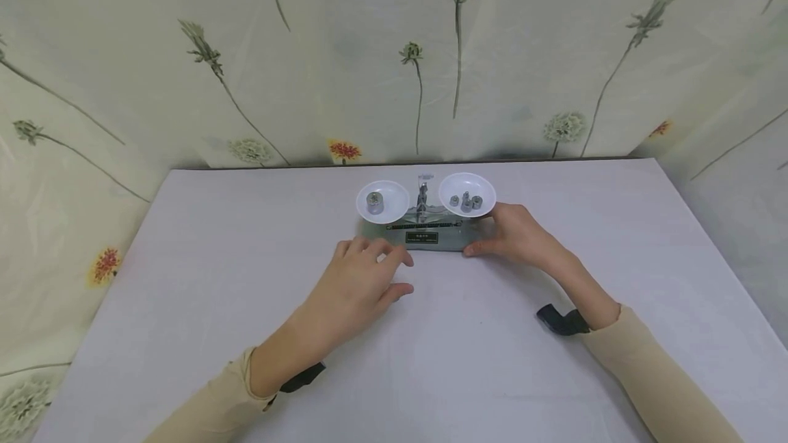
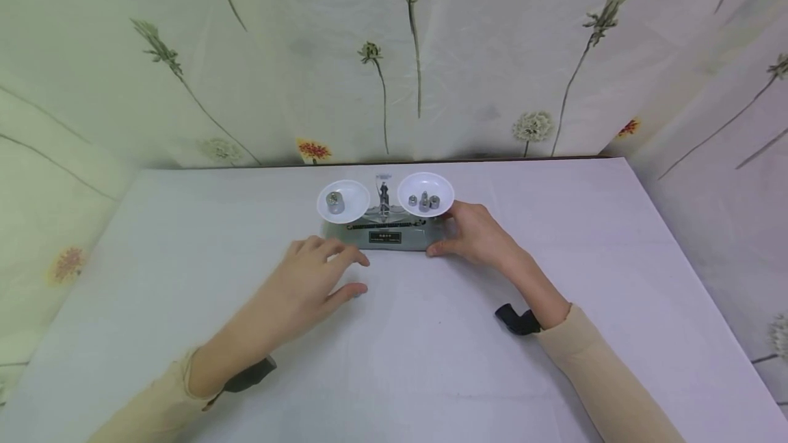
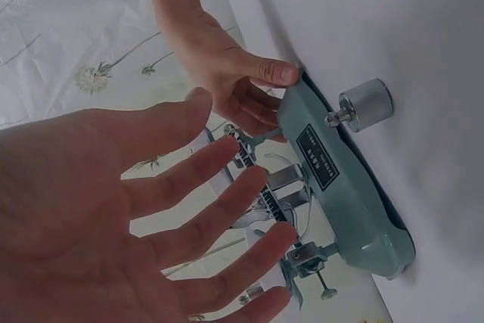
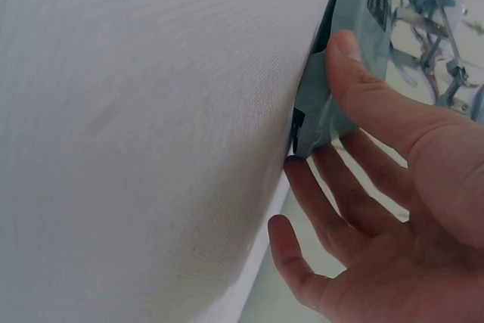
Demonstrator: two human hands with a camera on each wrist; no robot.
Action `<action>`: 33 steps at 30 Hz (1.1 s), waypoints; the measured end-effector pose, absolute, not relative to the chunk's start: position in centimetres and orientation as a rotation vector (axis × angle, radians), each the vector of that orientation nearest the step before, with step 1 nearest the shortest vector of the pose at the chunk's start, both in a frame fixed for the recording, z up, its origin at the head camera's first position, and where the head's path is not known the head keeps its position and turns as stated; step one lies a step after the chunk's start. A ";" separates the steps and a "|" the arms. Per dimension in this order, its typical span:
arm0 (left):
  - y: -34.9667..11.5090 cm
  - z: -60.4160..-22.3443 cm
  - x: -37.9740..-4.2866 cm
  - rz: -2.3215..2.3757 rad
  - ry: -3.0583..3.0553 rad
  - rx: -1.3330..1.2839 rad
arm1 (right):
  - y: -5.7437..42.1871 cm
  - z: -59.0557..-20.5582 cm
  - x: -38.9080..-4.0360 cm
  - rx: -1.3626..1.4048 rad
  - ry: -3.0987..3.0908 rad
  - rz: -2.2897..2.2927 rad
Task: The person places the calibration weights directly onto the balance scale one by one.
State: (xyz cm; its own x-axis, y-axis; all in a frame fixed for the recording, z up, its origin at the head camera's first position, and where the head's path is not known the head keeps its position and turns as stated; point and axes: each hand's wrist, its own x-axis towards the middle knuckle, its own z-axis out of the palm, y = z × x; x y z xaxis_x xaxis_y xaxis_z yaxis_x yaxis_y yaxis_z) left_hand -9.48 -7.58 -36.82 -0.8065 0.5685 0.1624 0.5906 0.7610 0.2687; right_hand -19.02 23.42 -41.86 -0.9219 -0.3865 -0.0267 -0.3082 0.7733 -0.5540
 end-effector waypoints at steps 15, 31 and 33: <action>-7.6 -38.1 -9.7 -0.503 -2.927 -0.975 | 23.3 -41.7 -19.0 -0.557 2.825 -0.849; -7.5 -40.2 -10.7 -0.470 -3.043 -1.031 | 23.3 -41.7 -19.1 -0.536 2.814 -0.840; -7.5 -40.4 -10.8 -0.474 -3.049 -1.034 | 23.3 -41.7 -19.1 -0.533 2.814 -0.837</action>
State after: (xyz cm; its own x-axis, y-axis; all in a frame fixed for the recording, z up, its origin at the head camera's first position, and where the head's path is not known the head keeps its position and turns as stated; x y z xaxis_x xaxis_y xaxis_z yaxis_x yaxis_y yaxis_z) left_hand -10.78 -7.53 -40.35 -0.7922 0.6101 -0.0134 0.5772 0.7563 0.3080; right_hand -19.10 23.34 -41.73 -0.9242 -0.3788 -0.0488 -0.2905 0.7801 -0.5540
